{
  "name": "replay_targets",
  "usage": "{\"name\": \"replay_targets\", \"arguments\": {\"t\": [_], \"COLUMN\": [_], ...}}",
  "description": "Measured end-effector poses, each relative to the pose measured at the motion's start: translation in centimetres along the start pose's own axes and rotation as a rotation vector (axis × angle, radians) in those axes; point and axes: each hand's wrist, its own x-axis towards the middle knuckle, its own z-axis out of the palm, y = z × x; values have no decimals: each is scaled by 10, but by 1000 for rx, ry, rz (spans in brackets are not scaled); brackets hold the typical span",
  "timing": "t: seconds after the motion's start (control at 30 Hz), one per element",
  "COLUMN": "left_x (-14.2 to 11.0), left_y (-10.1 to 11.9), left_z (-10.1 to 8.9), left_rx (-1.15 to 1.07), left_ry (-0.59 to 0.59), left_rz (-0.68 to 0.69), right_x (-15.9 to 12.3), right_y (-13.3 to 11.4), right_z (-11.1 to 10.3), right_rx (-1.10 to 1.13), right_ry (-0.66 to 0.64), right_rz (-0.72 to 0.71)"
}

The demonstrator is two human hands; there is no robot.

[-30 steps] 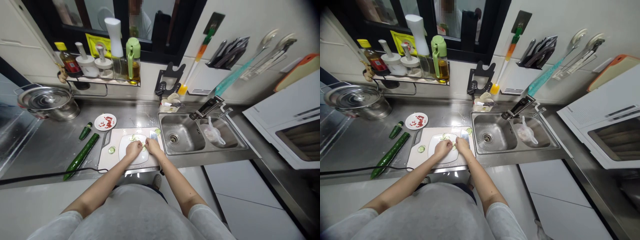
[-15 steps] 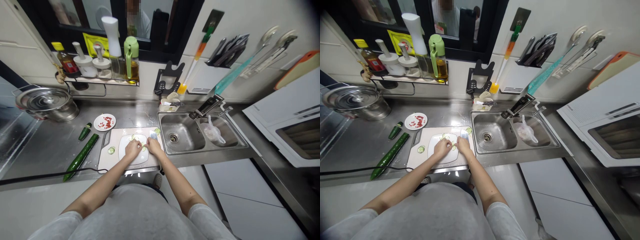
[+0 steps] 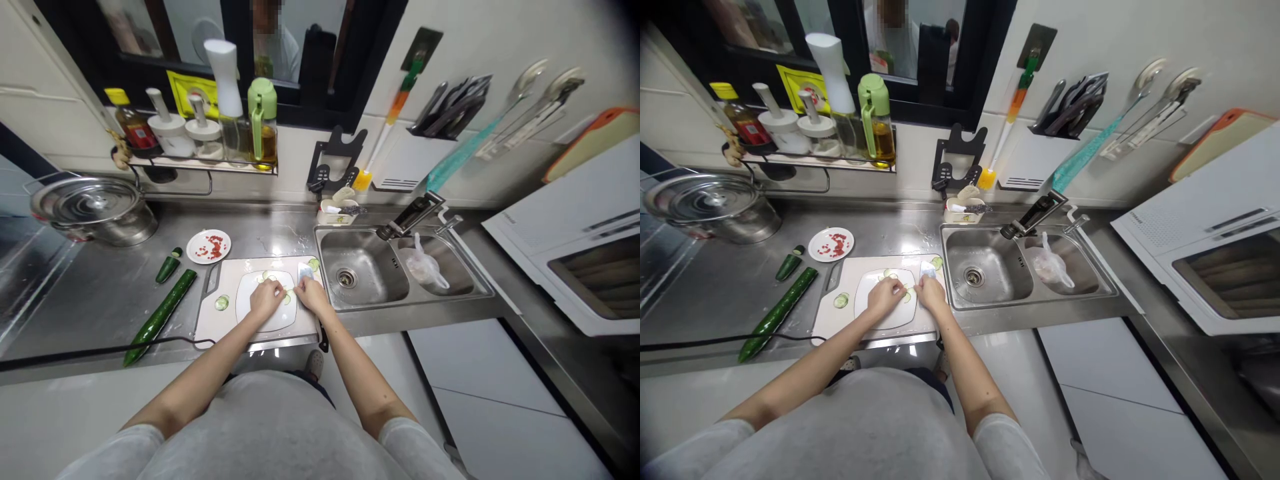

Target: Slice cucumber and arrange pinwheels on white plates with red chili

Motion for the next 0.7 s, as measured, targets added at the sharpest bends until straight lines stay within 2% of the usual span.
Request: {"name": "replay_targets", "arguments": {"t": [0.27,0.4,0.53,0.6,0.7], "left_x": [4,1,-6,-12,-26], "left_y": [4,6,-4,-20,-57], "left_z": [2,-4,-25,-41,-66], "left_rx": [24,-71,-339,-465,-537], "left_ry": [-11,27,166,275,413], "left_rz": [1,-7,41,44,-47], "right_x": [0,-2,-11,-21,-37], "right_y": [-1,0,3,7,16], "right_z": [9,7,-11,-26,-47], "right_rx": [18,114,355,517,698], "right_ry": [15,82,302,458,653], "right_rz": [8,-6,-50,-84,-86]}}
